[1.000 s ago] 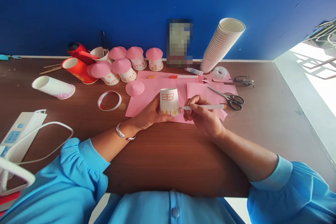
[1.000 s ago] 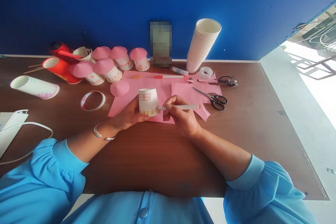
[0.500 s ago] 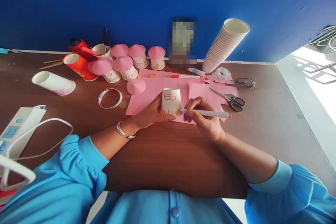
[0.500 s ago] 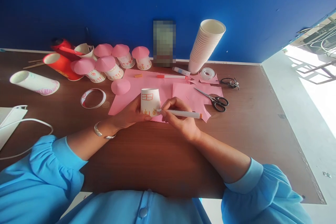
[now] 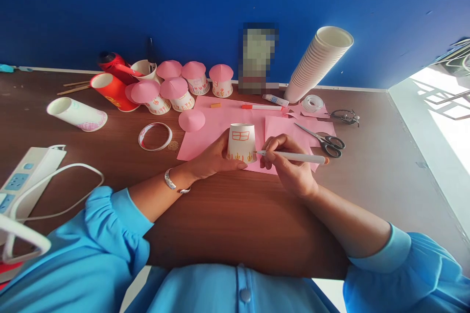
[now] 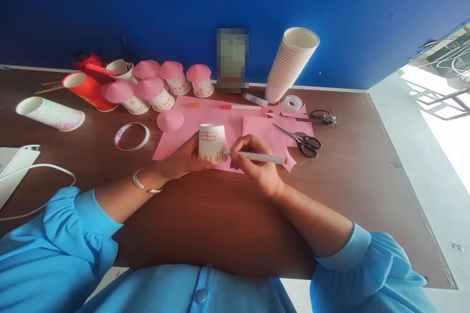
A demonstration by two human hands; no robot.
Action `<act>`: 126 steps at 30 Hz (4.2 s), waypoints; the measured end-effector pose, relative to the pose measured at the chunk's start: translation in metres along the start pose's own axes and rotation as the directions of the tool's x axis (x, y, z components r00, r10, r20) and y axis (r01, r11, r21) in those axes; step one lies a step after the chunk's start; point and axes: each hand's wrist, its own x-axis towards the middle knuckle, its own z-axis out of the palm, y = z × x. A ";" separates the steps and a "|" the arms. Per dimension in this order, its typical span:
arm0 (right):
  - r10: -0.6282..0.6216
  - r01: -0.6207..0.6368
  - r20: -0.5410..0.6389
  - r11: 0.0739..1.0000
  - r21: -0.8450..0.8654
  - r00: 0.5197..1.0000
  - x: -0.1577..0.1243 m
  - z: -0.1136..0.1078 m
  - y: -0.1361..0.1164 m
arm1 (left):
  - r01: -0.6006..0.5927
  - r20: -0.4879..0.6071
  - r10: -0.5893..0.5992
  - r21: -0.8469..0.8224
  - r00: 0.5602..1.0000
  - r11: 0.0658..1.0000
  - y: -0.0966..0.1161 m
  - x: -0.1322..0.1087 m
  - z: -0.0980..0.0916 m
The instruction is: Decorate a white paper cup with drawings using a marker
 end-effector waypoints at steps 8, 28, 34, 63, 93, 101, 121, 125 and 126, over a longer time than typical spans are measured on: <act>0.004 -0.004 -0.006 0.999 -0.041 1.000 -0.001 0.006 -0.008 | -0.004 0.016 0.005 -0.015 1.000 1.000 -0.005 0.000 -0.002; -0.055 0.060 0.076 0.996 -0.061 0.996 -0.003 0.006 -0.009 | 0.024 -0.003 -0.024 0.049 1.000 0.999 0.001 0.000 0.000; -0.070 0.075 0.076 0.995 -0.068 0.995 -0.004 0.006 -0.008 | 0.018 -0.007 -0.018 0.046 1.000 0.999 0.000 0.000 0.000; -0.128 0.142 0.113 0.982 -0.126 0.985 -0.006 0.005 -0.013 | 0.001 -0.014 -0.001 0.016 1.000 1.000 -0.001 0.000 0.000; -0.076 0.084 0.064 0.986 -0.143 0.995 -0.004 0.005 -0.014 | 0.001 0.000 -0.001 -0.016 1.000 1.000 -0.013 0.000 -0.006; -0.087 0.099 0.098 0.988 -0.122 0.991 -0.005 0.003 -0.012 | 0.000 -0.025 0.000 0.017 1.000 1.000 -0.012 0.000 -0.006; -0.079 0.093 0.101 0.984 -0.150 0.992 -0.005 0.006 -0.015 | -0.004 -0.001 0.004 0.034 1.000 0.999 -0.007 0.000 -0.003; -0.080 0.094 0.098 0.985 -0.145 0.992 -0.005 0.005 -0.014 | -0.010 0.000 0.010 0.038 1.000 0.999 -0.003 0.000 0.000; -0.082 0.096 0.098 0.985 -0.144 0.992 -0.005 0.005 -0.014 | -0.010 0.005 0.010 0.036 1.000 0.999 -0.002 0.000 0.000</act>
